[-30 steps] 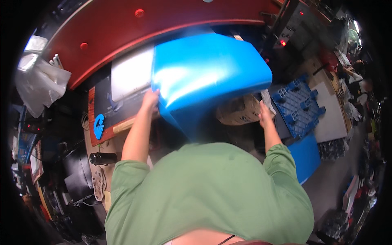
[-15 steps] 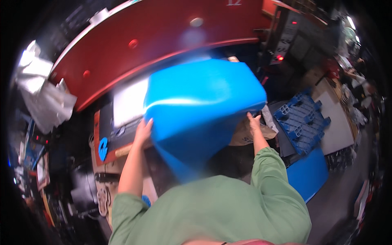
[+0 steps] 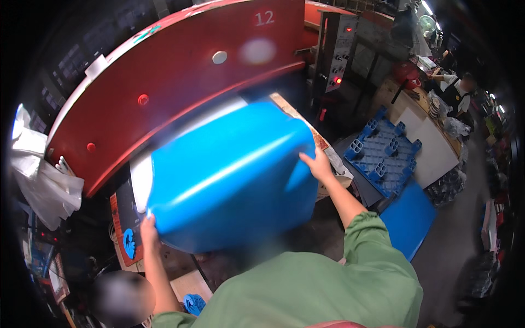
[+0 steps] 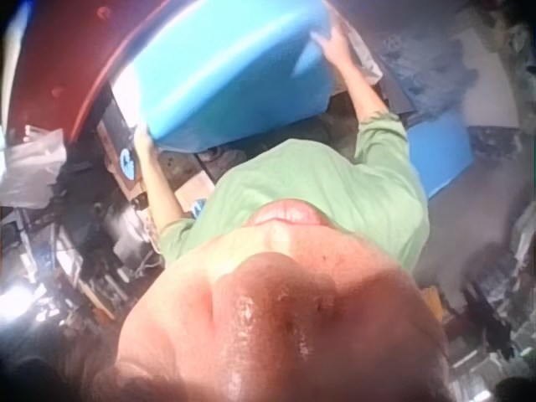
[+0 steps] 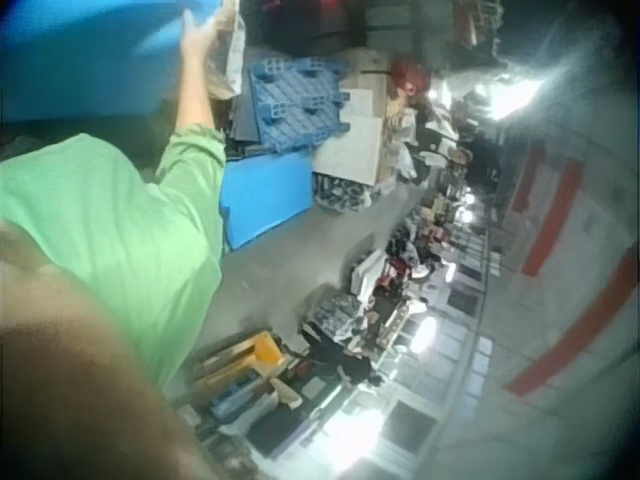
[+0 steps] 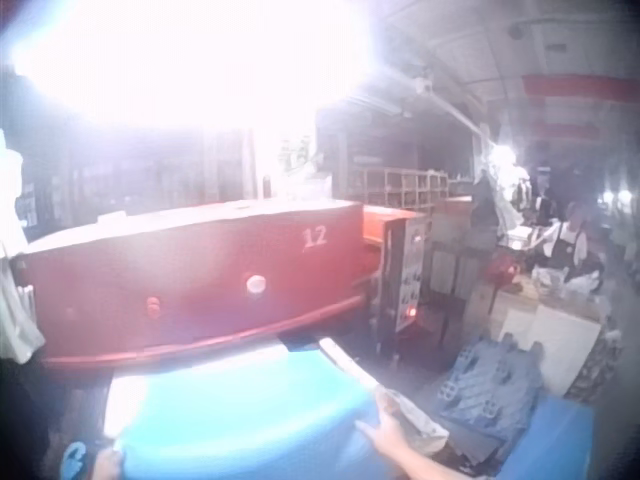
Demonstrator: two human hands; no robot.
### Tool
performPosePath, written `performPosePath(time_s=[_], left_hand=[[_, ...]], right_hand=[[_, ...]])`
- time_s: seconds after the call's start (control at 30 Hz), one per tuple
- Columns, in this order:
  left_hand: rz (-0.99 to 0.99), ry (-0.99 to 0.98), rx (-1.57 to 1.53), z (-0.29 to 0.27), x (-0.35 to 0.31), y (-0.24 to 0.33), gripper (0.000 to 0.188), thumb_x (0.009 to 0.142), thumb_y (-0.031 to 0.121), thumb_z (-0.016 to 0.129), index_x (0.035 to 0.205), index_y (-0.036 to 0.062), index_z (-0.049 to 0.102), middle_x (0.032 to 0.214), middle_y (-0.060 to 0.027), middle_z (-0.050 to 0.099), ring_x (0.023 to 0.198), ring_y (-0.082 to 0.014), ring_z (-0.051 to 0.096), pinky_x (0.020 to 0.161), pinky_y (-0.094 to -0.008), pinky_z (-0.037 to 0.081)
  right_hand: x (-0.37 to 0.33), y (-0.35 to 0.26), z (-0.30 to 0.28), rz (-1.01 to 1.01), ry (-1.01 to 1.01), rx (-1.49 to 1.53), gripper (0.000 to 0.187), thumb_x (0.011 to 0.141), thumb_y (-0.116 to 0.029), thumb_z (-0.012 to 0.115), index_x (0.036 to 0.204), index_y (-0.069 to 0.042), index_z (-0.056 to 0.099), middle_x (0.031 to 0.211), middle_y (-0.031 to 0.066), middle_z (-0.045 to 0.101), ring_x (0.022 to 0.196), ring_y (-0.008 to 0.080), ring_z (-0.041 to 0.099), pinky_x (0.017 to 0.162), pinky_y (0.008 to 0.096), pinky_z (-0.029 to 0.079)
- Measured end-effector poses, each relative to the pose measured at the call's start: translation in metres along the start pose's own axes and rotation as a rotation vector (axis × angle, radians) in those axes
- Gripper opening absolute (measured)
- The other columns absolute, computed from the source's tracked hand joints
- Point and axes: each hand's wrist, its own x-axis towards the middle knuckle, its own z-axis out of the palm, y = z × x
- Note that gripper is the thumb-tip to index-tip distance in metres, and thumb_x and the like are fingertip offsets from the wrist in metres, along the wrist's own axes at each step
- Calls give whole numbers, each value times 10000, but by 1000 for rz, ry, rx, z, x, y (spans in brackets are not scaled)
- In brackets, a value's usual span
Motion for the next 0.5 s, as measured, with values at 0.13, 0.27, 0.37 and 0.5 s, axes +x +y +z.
performPosePath(time_s=[0.13,0.27,0.37,0.5], left_hand=[[-154,72,95,-87,89,33,368,1012,234,479,1226,-52,566,1098,-191,670,953,-273,647,884,-421,509],[-13,24,300,-63,109,32,262,951,146,544,1084,-63,629,957,-149,672,811,-213,629,732,-372,502],[157,105,525,-26,72,15,225,925,106,564,1081,-34,645,928,-119,675,770,-197,621,696,-347,502],[110,86,534,9,89,-7,216,943,118,580,1085,-28,650,934,-138,688,806,-211,647,726,-375,510]], right_hand=[[33,-62,115,198,-215,-69,430,846,-354,735,1034,26,658,895,171,704,810,244,681,751,389,528],[56,-60,97,266,-169,-385,377,832,-342,733,889,29,696,780,175,704,745,259,692,694,401,524],[73,-23,53,98,-233,-470,431,819,-326,747,1005,57,679,898,213,711,856,330,699,770,421,529],[121,12,57,94,-205,-642,431,837,-315,733,1060,50,679,940,224,710,856,326,702,777,416,530]])
